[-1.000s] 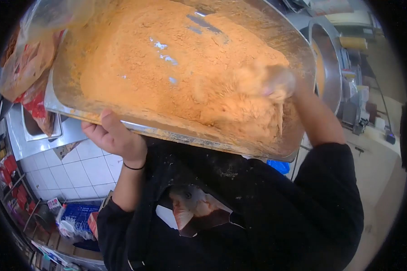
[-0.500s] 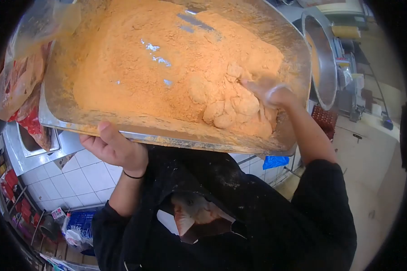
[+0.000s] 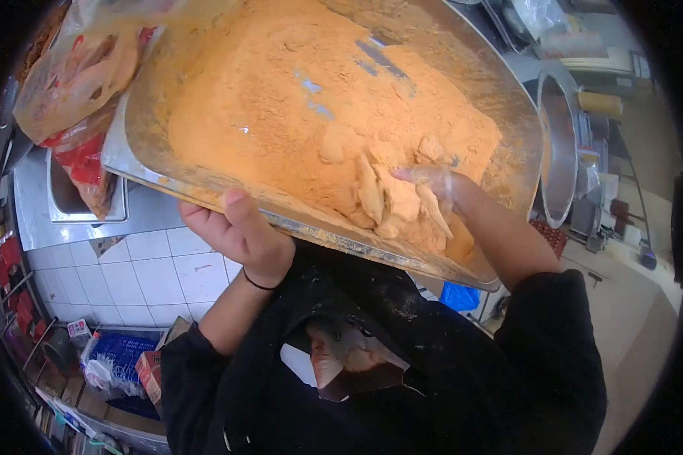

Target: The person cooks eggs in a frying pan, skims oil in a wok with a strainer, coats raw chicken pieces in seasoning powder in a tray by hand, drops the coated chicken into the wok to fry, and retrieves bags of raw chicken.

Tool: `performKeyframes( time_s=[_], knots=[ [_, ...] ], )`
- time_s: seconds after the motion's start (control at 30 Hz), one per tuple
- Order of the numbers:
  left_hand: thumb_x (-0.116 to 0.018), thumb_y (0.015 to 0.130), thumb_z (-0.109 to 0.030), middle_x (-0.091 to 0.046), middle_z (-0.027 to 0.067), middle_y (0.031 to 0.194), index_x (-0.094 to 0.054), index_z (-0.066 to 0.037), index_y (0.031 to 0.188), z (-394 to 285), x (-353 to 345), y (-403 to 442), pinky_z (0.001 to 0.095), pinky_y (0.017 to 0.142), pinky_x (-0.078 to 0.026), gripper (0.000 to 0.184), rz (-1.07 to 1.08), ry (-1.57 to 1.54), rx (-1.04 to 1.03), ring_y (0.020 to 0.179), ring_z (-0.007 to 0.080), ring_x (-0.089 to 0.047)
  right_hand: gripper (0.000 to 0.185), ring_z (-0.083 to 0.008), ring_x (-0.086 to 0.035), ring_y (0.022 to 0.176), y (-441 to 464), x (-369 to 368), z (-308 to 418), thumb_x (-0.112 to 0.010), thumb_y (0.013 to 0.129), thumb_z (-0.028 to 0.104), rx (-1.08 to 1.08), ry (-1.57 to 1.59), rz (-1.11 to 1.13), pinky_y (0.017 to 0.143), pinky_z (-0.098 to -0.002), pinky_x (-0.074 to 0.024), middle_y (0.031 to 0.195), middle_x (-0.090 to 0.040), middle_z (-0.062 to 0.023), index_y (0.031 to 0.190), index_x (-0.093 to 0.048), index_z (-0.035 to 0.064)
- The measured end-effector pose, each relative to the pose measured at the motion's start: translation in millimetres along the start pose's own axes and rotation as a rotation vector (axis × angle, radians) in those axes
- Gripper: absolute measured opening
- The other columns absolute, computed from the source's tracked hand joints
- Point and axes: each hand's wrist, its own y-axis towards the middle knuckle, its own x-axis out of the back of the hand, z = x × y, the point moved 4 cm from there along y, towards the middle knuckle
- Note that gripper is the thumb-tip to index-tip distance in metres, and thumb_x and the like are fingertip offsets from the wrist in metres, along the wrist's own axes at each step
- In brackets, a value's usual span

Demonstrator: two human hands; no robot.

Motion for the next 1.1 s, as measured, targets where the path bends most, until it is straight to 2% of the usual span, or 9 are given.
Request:
performKeyframes(
  time_s=[0.13, 0.27, 0.37, 0.43, 0.5, 0.53, 0.63, 0.97, 1.1],
  knots=[
    [-0.04, 0.084, -0.016, -0.043, 0.0158, 0.106, -0.028, 0.002, 0.11, -0.3, 2.6, 1.3, 0.0309, 0.086, -0.034, 0.034, 0.036, 0.036, 0.001, 0.095, 0.0182, -0.043, 0.068, -0.0267, -0.044, 0.11, 13.6, -11.9, 19.8, -0.061, 0.07, 0.049, 0.198, 0.28, 0.042, 0.085, -0.0375, -0.0402, 0.12, -0.044, -0.0181, 0.119, -0.043, 0.0054],
    [-0.04, 0.084, -0.017, -0.043, 0.0158, 0.105, -0.029, 0.002, 0.109, -1.6, 2.3, 2.5, 0.0309, 0.086, -0.035, 0.033, 0.06, 0.061, -0.04, 0.095, 0.0183, -0.043, 0.056, -0.0241, -0.055, 0.093, -26.4, -11.9, 59.1, -0.062, 0.075, 0.034, 0.547, 0.589, 0.57, 0.08, -0.0368, -0.0461, 0.109, -0.051, -0.016, 0.115, -0.044, -0.0013],
    [-0.04, 0.084, -0.017, -0.043, 0.016, 0.105, -0.029, 0.002, 0.109, 1.4, 6.2, 2.4, 0.0315, 0.086, -0.035, 0.033, 0.071, 0.078, -0.019, 0.096, 0.0187, -0.043, 0.057, -0.0238, -0.056, 0.093, -94.4, -17.8, 100.3, -0.06, 0.077, 0.032, 0.601, 0.181, -0.015, 0.085, -0.038, -0.0435, 0.11, -0.051, -0.0161, 0.117, -0.041, -0.003],
    [-0.04, 0.084, -0.017, -0.043, 0.0162, 0.106, -0.029, 0.002, 0.109, 2.5, 6.1, 2.8, 0.032, 0.086, -0.035, 0.033, 0.071, 0.056, 0.0, 0.097, 0.0191, -0.043, 0.059, -0.0247, -0.054, 0.096, -109.2, -10.5, 102.3, -0.058, 0.078, 0.037, 1.156, -0.444, -0.307, 0.088, -0.0373, -0.041, 0.11, -0.051, -0.0169, 0.118, -0.041, -0.0026],
    [-0.04, 0.084, -0.017, -0.043, 0.0164, 0.106, -0.029, 0.002, 0.11, 2.6, 5.1, 2.6, 0.0325, 0.086, -0.036, 0.034, 0.072, 0.044, 0.0, 0.097, 0.0193, -0.043, 0.062, -0.026, -0.051, 0.1, -114.3, -4.4, 85.3, -0.055, 0.078, 0.042, 1.212, -0.4, -0.456, 0.089, -0.0365, -0.0389, 0.109, -0.051, -0.0179, 0.119, -0.04, -0.0028],
    [-0.04, 0.084, -0.017, -0.043, 0.0164, 0.107, -0.028, 0.002, 0.11, 2.5, 5.3, 2.6, 0.0328, 0.086, -0.036, 0.035, 0.068, 0.037, -0.001, 0.097, 0.0194, -0.043, 0.065, -0.0269, -0.05, 0.101, -113.0, -5.3, 65.2, -0.053, 0.078, 0.046, 0.995, -0.042, -0.437, 0.09, -0.036, -0.0381, 0.109, -0.052, -0.0185, 0.119, -0.04, -0.0032],
    [-0.041, 0.083, -0.016, -0.042, 0.0162, 0.107, -0.028, 0.002, 0.111, 2.1, 7.2, 2.6, 0.0323, 0.086, -0.035, 0.036, 0.06, 0.104, -0.036, 0.098, 0.0193, -0.043, 0.072, -0.0288, -0.047, 0.104, -89.3, 31.5, -3.7, -0.047, 0.077, 0.057, 0.018, -0.432, -0.778, 0.087, -0.0342, -0.0377, 0.107, -0.053, -0.0184, 0.116, -0.042, -0.0036],
    [-0.042, 0.083, -0.015, -0.041, 0.0153, 0.106, -0.029, 0.004, 0.108, -0.1, 3.1, 1.6, 0.0306, 0.088, -0.033, 0.034, 0.073, 0.019, -0.099, 0.096, 0.0175, -0.041, 0.065, -0.0205, -0.042, 0.112, -25.5, -77.5, 44.4, -0.049, 0.075, 0.057, 0.266, 0.251, -0.422, 0.09, -0.0336, -0.0336, 0.117, -0.049, -0.0134, 0.116, -0.048, 0.0059],
    [-0.041, 0.083, -0.013, -0.036, 0.0134, 0.106, -0.025, 0.003, 0.106, 0.3, 4.2, 4.4, 0.0302, 0.09, -0.029, 0.032, 0.139, 0.007, -0.104, 0.098, 0.0162, -0.037, 0.056, -0.0191, -0.049, 0.103, -16.6, -100.4, 106.8, -0.051, 0.078, 0.05, 0.282, 0.531, 0.048, 0.084, -0.0335, -0.0408, 0.113, -0.052, -0.012, 0.114, -0.049, 0.0083]
  ],
)
